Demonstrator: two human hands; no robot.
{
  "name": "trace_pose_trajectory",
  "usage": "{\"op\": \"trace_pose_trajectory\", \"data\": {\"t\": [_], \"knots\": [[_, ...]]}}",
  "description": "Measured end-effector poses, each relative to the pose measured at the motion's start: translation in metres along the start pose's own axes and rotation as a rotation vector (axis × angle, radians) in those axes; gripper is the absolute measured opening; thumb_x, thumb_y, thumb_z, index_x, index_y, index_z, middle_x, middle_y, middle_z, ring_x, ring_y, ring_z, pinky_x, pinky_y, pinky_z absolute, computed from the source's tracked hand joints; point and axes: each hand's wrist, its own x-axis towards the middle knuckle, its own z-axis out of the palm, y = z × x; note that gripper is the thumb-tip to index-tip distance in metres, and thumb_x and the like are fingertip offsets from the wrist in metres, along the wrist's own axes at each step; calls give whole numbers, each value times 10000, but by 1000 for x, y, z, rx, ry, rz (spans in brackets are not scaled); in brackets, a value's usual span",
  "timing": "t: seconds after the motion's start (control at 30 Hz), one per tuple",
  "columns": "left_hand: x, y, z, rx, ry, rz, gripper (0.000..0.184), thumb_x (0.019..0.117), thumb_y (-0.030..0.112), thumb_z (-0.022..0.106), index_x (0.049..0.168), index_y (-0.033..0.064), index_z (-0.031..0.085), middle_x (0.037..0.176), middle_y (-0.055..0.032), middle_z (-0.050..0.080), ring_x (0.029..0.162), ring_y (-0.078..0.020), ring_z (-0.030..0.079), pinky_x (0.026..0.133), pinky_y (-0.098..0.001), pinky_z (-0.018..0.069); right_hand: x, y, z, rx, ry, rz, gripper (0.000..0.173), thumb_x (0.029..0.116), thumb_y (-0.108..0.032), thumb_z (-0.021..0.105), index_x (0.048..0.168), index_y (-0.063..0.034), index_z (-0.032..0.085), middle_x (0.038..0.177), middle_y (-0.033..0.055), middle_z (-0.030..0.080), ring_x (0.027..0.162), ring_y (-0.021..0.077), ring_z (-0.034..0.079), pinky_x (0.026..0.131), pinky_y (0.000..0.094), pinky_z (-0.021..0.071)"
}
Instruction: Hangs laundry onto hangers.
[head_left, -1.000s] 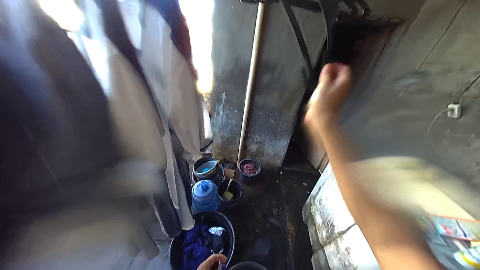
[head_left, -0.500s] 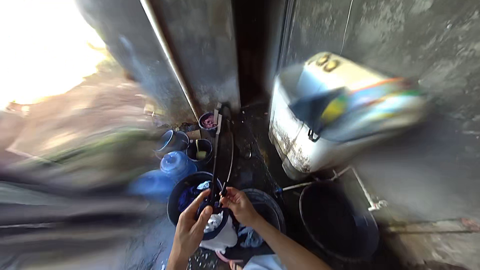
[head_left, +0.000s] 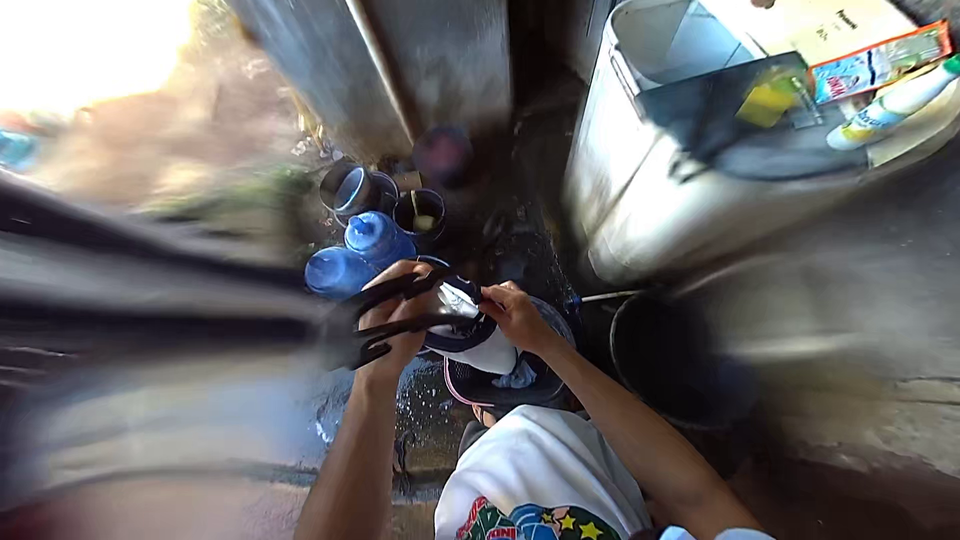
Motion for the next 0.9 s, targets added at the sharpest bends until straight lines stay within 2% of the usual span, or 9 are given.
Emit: {"op": "trace_pose_trajectory", "data": {"t": [0.07, 0.13, 0.2, 0.3, 0.47, 0.53, 0.6, 0.73, 0.9], "knots": [[0, 5, 4, -146, 34, 8, 252, 1067, 387, 510, 984, 254, 707, 923, 128, 697, 842, 0, 651, 760, -208, 562, 1, 5, 0, -40, 79, -29, 278, 1006, -85, 597, 1241, 14, 706, 1127, 161, 729, 1068, 309, 661, 989, 480, 502], [1, 6, -2, -221, -74, 81, 365, 1025, 529, 521, 1154, 232, 690, 1090, 98, 701, 983, -33, 659, 870, -240, 559, 1, 10, 2, -37, 172, -45, 269, 993, -56, 607, 1225, 50, 695, 1149, 197, 716, 1065, 329, 680, 973, 496, 531], [3, 6, -7, -226, -250, 157, 509, 945, 595, 615, 1281, 215, 659, 1197, 94, 679, 1015, -30, 649, 869, -224, 560, 2, 13, 3, -48, 223, -54, 249, 999, -56, 609, 1202, 57, 700, 1154, 196, 714, 1073, 320, 686, 978, 487, 542], [1, 5, -7, -271, -375, 204, 602, 896, 634, 649, 1303, 192, 682, 1247, 82, 687, 1046, -41, 651, 864, -226, 560, 1, 17, 6, -118, 285, -82, 226, 1001, -45, 601, 1169, 61, 709, 1146, 202, 719, 1060, 330, 697, 973, 492, 543], [-1, 9, -15, -339, -305, 302, 715, 884, 832, 400, 1178, 286, 758, 1198, 127, 712, 1132, -30, 633, 971, -249, 520, 3, 9, -2, -201, 339, -117, 157, 957, -18, 651, 1048, 53, 758, 1050, 194, 743, 1017, 328, 714, 948, 477, 556], [-4, 9, -21, -209, -227, 306, 631, 952, 772, 357, 1064, 319, 781, 1127, 149, 734, 1105, -24, 649, 962, -256, 525, 4, 0, -6, -157, 314, -46, 133, 943, -17, 664, 1005, 33, 771, 1069, 170, 759, 1058, 287, 722, 978, 468, 550], [-6, 9, -22, -89, -118, 307, 560, 1017, 681, 345, 978, 323, 775, 1010, 160, 740, 1025, -14, 662, 910, -236, 531, 5, -6, -10, -26, 264, 101, 166, 917, -16, 710, 1071, 24, 757, 1079, 158, 750, 1027, 240, 719, 955, 441, 566], [-5, -2, -25, -27, 88, 301, 466, 1044, 604, 388, 965, 312, 742, 927, 180, 717, 927, 25, 651, 856, -194, 530, 8, -14, -22, 284, 223, 353, 429, 806, -7, 791, 1223, -10, 689, 1057, 139, 676, 853, 171, 678, 779, 347, 601], [-2, -17, -20, 139, 321, 331, 356, 1101, 444, 392, 953, 274, 668, 890, 175, 671, 830, 41, 651, 751, -193, 564, 0, -58, -40, 900, 127, 451, 306, 892, 84, 634, 1194, 41, 655, 1071, 121, 703, 927, 163, 688, 852, 319, 595]]}}
